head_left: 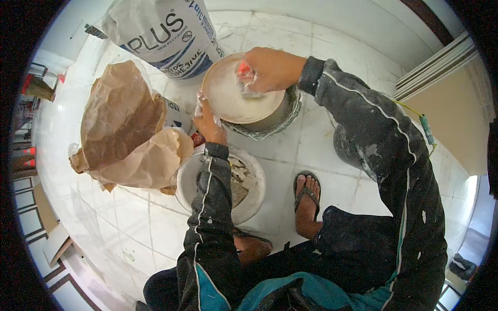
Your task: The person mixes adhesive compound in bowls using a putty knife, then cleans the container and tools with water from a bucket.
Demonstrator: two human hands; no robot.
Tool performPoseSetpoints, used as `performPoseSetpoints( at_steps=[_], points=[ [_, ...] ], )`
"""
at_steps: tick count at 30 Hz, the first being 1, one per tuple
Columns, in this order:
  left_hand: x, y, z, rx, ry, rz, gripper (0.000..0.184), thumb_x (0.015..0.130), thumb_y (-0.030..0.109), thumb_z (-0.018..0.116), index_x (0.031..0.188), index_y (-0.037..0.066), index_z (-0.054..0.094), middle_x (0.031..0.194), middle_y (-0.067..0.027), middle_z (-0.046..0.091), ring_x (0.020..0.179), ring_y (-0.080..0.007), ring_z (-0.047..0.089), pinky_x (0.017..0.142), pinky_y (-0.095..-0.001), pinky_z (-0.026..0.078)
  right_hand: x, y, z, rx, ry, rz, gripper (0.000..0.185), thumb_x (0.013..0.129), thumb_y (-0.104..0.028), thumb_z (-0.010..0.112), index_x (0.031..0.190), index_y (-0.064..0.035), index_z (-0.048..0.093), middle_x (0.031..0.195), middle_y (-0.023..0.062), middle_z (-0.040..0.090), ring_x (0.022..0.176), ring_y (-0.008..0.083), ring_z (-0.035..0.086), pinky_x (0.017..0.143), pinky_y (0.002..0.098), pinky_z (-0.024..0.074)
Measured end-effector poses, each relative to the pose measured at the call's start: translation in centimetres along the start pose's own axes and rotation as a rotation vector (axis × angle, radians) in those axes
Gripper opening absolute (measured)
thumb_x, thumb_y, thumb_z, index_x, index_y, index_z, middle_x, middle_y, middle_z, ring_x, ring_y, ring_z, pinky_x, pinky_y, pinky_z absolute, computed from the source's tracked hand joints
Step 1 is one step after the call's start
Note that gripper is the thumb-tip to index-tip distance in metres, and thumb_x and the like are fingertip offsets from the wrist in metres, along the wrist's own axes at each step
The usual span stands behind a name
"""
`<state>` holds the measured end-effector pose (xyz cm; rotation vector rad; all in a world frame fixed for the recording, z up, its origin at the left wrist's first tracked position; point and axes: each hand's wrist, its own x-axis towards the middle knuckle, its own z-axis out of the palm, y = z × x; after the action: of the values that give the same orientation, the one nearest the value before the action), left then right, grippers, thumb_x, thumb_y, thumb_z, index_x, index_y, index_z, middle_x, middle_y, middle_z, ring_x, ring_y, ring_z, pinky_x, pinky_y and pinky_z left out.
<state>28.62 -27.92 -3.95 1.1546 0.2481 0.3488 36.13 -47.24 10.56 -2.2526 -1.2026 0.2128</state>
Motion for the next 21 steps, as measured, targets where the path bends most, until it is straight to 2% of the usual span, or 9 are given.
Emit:
performPoseSetpoints(
  at_steps=[1, 7, 11, 13, 14, 17, 18, 20, 21],
  points=[
    [-0.2, 0.4, 0.4, -0.014, 0.034, 0.009, 0.047, 0.098, 0.036, 0.052, 0.115, -0.008, 0.058, 0.104, -0.0073, 0.064, 0.089, -0.0109, 0.058, 0.079, -0.0265, 0.048, 0.5, -0.7, 0.2, 0.084, -0.013, -0.041, 0.022, 0.069, -0.021, 0.059, 0.076, -0.0003, 0.054, 0.068, 0.0195, 0.06, 0.062, 0.0387, 0.055, 0.061, 0.0449, 0.0453],
    [-0.5, 0.6, 1.2, -0.006, 0.146, 0.025, 0.049, 0.097, 0.039, 0.053, 0.113, -0.007, 0.059, 0.099, -0.0063, 0.064, 0.083, -0.0105, 0.058, 0.073, -0.0256, 0.048, 4.4, -0.1, 2.8, 0.18, 0.128, -0.082, 0.022, 0.069, -0.021, 0.058, 0.072, 0.0005, 0.054, 0.062, 0.0199, 0.056, 0.057, 0.0373, 0.054, 0.059, 0.0447, 0.044],
    [-0.3, 0.2, 0.2, 0.0, 0.063, 0.008, 0.05, 0.098, 0.04, 0.052, 0.112, -0.007, 0.06, 0.097, -0.006, 0.064, 0.079, -0.0103, 0.058, 0.069, -0.0253, 0.048, 5.2, 1.6, 2.6, 0.104, 0.174, -0.023, 0.021, 0.072, -0.021, 0.059, 0.076, -0.0006, 0.059, 0.068, 0.019, 0.061, 0.063, 0.0368, 0.059, 0.062, 0.0452, 0.0467],
    [-0.3, 0.4, -0.3, 0.106, -0.01, -0.059, 0.058, 0.097, 0.042, 0.051, 0.13, -0.005, 0.051, 0.12, -0.0112, 0.06, 0.102, -0.0192, 0.06, 0.088, -0.0333, 0.048, 5.0, 2.3, 2.6, 0.002, 0.321, 0.06, 0.021, 0.072, -0.021, 0.06, 0.082, -0.0031, 0.065, 0.077, 0.0172, 0.066, 0.072, 0.0374, 0.063, 0.068, 0.0462, 0.0498],
    [-0.4, 0.5, -0.4, 0.105, -0.01, -0.058, 0.058, 0.097, 0.042, 0.051, 0.13, -0.005, 0.051, 0.12, -0.0112, 0.06, 0.102, -0.0192, 0.06, 0.088, -0.0333, 0.048, 4.7, 2.7, 2.6, 0.001, 0.321, 0.059, 0.021, 0.072, -0.021, 0.06, 0.082, -0.0031, 0.065, 0.077, 0.0172, 0.066, 0.072, 0.0374, 0.063, 0.068, 0.0462, 0.0498],
    [-0.7, 0.8, 0.3, 0.145, -0.046, -0.012, 0.059, 0.097, 0.044, 0.05, 0.128, -0.007, 0.051, 0.118, -0.0112, 0.061, 0.1, -0.0184, 0.06, 0.087, -0.0329, 0.048, 3.5, 2.2, 2.2, -0.149, 0.28, 0.113, 0.024, 0.071, -0.021, 0.062, 0.087, -0.0051, 0.068, 0.083, 0.0154, 0.068, 0.08, 0.0382, 0.064, 0.072, 0.047, 0.0512],
    [-1.1, 1.4, 1.1, 0.133, 0.013, 0.05, 0.055, 0.097, 0.043, 0.051, 0.12, -0.007, 0.055, 0.107, -0.009, 0.063, 0.09, -0.0143, 0.059, 0.08, -0.0293, 0.048, 3.4, 2.3, 2.7, -0.133, 0.265, 0.073, 0.023, 0.071, -0.02, 0.062, 0.087, -0.0047, 0.067, 0.082, 0.0164, 0.068, 0.079, 0.0381, 0.064, 0.072, 0.0469, 0.0509],
    [-1.2, 1.5, 1.3, 0.122, 0.071, 0.111, 0.052, 0.097, 0.042, 0.051, 0.112, -0.008, 0.059, 0.097, -0.0067, 0.065, 0.081, -0.0101, 0.058, 0.073, -0.0258, 0.048, 3.4, 2.4, 3.9, -0.115, 0.251, 0.034, 0.023, 0.071, -0.019, 0.061, 0.087, -0.0044, 0.067, 0.081, 0.0174, 0.067, 0.078, 0.038, 0.064, 0.072, 0.0468, 0.0506],
    [-0.9, 1.3, 0.9, 0.08, 0.057, 0.048, 0.052, 0.097, 0.042, 0.052, 0.113, -0.007, 0.059, 0.098, -0.0071, 0.065, 0.082, -0.0109, 0.059, 0.074, -0.0267, 0.048, 3.5, 2.2, 4.4, -0.088, 0.217, -0.004, 0.022, 0.071, -0.018, 0.061, 0.087, -0.0046, 0.066, 0.08, 0.0183, 0.066, 0.076, 0.0378, 0.064, 0.07, 0.0462, 0.0503]
  ],
)
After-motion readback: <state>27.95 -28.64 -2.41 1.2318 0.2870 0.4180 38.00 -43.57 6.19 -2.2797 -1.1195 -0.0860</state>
